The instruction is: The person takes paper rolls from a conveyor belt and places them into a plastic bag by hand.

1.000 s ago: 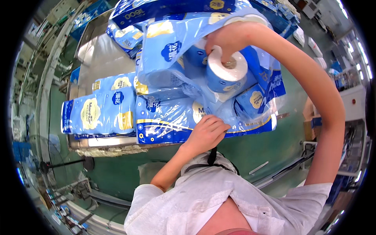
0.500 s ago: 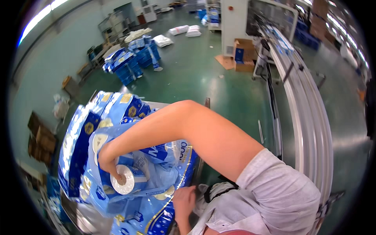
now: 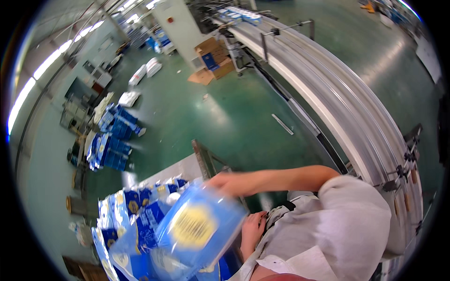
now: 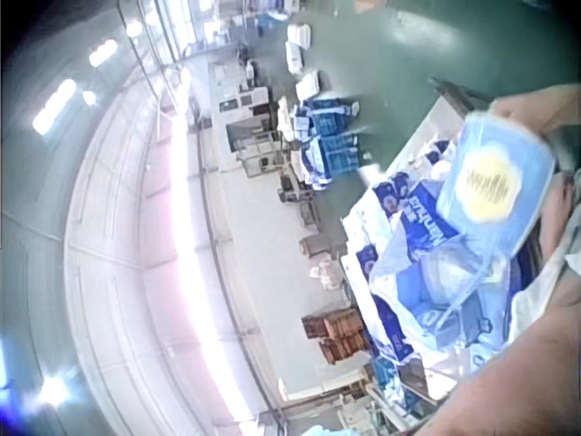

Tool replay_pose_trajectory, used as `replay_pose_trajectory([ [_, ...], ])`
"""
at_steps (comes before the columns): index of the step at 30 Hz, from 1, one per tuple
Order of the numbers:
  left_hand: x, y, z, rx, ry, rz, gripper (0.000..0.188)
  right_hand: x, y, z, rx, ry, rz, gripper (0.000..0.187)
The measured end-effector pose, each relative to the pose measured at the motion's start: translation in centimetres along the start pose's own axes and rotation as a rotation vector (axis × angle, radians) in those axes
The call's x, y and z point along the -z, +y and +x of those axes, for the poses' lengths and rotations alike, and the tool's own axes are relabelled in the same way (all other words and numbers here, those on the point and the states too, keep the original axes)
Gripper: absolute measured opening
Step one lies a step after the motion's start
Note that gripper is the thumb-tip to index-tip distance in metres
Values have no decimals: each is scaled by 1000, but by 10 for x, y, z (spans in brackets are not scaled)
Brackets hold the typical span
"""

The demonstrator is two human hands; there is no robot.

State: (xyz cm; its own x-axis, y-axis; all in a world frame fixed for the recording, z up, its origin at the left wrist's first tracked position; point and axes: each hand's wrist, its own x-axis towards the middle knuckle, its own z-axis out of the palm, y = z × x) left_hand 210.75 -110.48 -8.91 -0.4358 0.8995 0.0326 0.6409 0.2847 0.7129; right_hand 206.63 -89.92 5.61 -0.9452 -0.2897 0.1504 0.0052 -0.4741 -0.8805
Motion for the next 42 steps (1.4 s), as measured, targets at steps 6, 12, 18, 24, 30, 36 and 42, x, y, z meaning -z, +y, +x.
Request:
replay_pose_trajectory([
  [6,-29,-28,68,18,-202,47,20,137,-42,-312,225,1572,-741,34],
  [12,-77,-28,148,-74,-504,-15,22,123,-6,-536,-534,2747,-1086,61],
  [18,-93,-21,183,-97,-601,19,22,86,30,-592,-1036,2607,-812,63],
  [24,-72,-23,174,-63,-543,-52,23,96,-16,-600,-1197,2361,-615,61],
  [30,-54,-61,129,93,-433,-6,23,116,-11,-578,-1397,2193,-1082,71],
  [36,-45,-73,119,100,-409,-15,24,201,19,-612,-306,2108,-1080,67],
  [42,-19,-55,107,137,-263,-40,23,302,-36,-580,-762,2033,-1182,56],
])
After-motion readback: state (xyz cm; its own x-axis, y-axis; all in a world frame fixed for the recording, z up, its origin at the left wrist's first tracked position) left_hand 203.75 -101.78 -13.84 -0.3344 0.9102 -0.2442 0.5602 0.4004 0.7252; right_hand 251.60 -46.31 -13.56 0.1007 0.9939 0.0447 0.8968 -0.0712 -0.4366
